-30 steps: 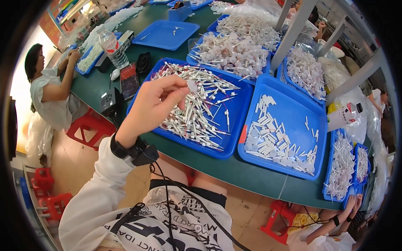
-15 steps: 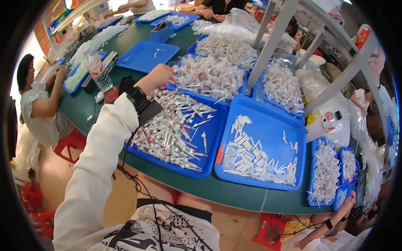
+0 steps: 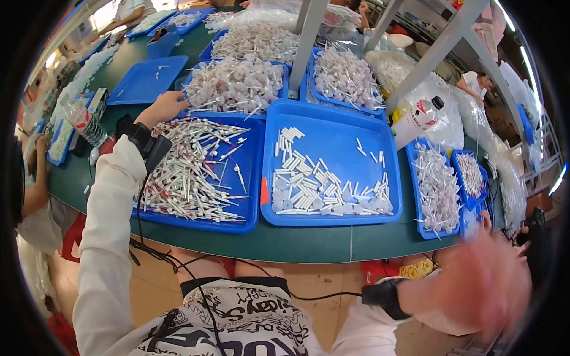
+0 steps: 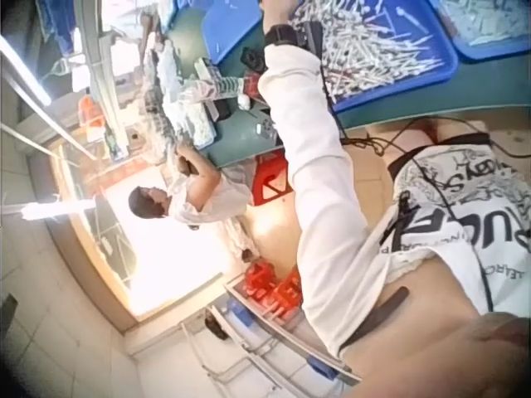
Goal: The person picks up a white plastic component and a white tube with wires, inserts the tube into the component, and places the assembled unit into a blue tray. This process is repeated several times before the person moves the trays on the table.
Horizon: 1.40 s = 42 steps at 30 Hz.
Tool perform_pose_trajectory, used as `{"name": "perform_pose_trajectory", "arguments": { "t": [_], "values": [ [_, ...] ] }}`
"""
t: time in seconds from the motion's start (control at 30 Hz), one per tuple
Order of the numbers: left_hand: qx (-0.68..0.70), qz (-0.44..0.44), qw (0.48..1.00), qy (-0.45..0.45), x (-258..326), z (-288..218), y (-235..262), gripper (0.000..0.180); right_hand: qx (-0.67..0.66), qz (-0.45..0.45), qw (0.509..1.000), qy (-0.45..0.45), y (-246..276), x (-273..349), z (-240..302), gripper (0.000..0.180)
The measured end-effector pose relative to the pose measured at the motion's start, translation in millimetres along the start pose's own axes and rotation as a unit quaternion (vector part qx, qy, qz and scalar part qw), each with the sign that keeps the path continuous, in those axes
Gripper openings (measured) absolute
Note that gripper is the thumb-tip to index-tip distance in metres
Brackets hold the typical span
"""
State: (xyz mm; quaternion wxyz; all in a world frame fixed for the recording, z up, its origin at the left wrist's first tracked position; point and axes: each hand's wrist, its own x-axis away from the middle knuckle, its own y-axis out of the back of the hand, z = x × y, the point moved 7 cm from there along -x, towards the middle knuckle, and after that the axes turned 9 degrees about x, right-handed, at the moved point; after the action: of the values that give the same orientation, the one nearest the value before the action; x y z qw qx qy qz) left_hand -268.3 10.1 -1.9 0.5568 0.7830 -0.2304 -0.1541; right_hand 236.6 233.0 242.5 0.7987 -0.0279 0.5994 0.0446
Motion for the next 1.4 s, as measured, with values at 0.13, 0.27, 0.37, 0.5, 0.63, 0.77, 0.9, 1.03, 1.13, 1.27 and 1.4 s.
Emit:
{"name": "perform_pose_trajectory", "arguments": {
  "t": [0.13, 0.27, 0.37, 0.5, 0.63, 0.77, 0.9, 1.03, 1.13, 1.27, 1.4],
  "values": [
    [-0.053, -0.082, 0.994, 0.04, 33, -9, 21, 0.045, 0.61, 0.055, 0.646, -0.456, 105, 144, -140, 0.023],
    [0.099, 0.001, 0.979, -0.177, 96, -115, 20, 0.021, 0.616, 0.144, 0.585, -0.507, 126, 204, -142, 0.022],
    [0.094, 0.134, 0.931, -0.327, 130, -160, -23, 0.022, 0.635, 0.152, 0.579, -0.488, 120, 199, -138, 0.018],
    [0.08, 0.133, 0.952, -0.265, 128, -167, -62, 0.014, 0.675, 0.14, 0.48, -0.542, 108, 194, -141, 0.017],
    [0.131, 0.074, 0.963, -0.224, 127, -161, -62, 0.011, 0.607, 0.134, 0.529, -0.578, 98, 203, -148, 0.018],
    [0.126, 0.055, 0.971, -0.196, 121, -150, -67, 0.018, 0.598, 0.158, 0.498, -0.607, 95, 198, -157, 0.018],
    [0.287, 0.046, 0.949, -0.12, 127, -151, -41, 0.027, 0.604, 0.163, 0.53, -0.572, 89, 193, -164, 0.016],
    [0.602, 0.078, 0.791, -0.079, 134, -147, -18, 0.023, 0.583, 0.161, 0.554, -0.572, 85, 194, -173, 0.015],
    [0.618, 0.091, 0.771, -0.125, 138, -149, -13, 0.018, 0.635, 0.197, 0.546, -0.51, 81, 185, -172, 0.014],
    [0.61, 0.094, 0.771, -0.154, 137, -151, -17, 0.022, 0.59, 0.193, 0.509, -0.597, 86, 189, -176, 0.014],
    [0.609, 0.094, 0.773, -0.151, 143, -157, -17, 0.019, 0.581, 0.197, 0.529, -0.586, 76, 167, -181, 0.017]
  ]
}}
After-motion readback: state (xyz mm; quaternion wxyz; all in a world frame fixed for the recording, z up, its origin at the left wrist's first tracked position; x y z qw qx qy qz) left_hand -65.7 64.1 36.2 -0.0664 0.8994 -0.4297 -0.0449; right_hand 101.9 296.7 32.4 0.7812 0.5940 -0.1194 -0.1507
